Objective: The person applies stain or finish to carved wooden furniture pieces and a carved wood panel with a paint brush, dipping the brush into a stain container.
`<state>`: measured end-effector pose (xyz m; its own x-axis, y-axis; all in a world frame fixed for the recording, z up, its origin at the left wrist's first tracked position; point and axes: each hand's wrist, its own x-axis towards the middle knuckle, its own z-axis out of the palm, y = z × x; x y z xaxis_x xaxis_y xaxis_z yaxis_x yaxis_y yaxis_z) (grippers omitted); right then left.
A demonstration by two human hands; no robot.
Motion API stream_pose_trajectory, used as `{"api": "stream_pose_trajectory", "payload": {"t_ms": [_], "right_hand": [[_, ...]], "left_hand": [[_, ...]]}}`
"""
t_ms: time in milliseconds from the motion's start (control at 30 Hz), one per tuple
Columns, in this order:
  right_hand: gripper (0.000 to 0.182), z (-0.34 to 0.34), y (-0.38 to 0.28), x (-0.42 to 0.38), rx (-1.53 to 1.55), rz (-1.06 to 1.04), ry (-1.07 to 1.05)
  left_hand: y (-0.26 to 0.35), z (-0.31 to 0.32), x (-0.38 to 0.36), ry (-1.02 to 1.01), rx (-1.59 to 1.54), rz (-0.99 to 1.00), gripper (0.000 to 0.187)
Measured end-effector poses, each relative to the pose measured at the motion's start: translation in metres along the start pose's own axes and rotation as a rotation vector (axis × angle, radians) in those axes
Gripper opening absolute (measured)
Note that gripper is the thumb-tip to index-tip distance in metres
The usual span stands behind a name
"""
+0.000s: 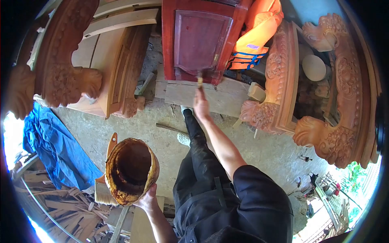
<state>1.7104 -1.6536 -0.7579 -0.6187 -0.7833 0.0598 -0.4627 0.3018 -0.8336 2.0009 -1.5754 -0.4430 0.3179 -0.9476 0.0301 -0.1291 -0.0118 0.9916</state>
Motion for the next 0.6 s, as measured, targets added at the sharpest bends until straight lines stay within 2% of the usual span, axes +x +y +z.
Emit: {"api": "stream_pose_trajectory", "payload": {"t_ms": [100,200,300,367,433,500,533,567,600], "right_hand": [[0.049,-0.033,0.021,0.008,-0.192,-0.13,0.191],[0.05,-0.025,0.013,0.005,-0.267,-0.062,0.185],[0.045,0.019,-0.014,0.001,-0.106,0.099,0.147],[0.042,0.049,-0.044,-0.006,0.055,0.181,-0.02],[0.038,0.091,-0.05,-0.011,0.064,0.145,-0.225],[0.035,0.119,-0.058,-0.009,-0.043,-0.242,-0.197],[0.033,0.127,-0.062,-0.005,-0.031,-0.295,-0.156],[0.033,0.129,-0.061,0.0,-0.021,-0.291,-0.155],[0.033,0.119,-0.067,0.009,0.006,-0.153,-0.226]], "left_hand": [[0.0,-0.003,-0.001,0.006,-0.009,-0.029,0.106],[-0.003,-0.007,-0.001,0.021,0.011,-0.062,0.105],[-0.009,-0.009,-0.003,0.046,-0.004,-0.088,0.105],[-0.009,-0.008,-0.003,0.052,-0.031,-0.111,0.105],[-0.007,-0.005,0.0,0.007,-0.024,-0.077,0.105],[-0.011,-0.005,0.0,0.012,-0.026,-0.032,0.105],[-0.011,-0.005,0.0,0.023,-0.026,0.001,0.105],[-0.009,-0.006,-0.001,0.022,-0.017,0.007,0.105],[-0.005,-0.004,-0.001,0.016,-0.023,0.02,0.105]]}}
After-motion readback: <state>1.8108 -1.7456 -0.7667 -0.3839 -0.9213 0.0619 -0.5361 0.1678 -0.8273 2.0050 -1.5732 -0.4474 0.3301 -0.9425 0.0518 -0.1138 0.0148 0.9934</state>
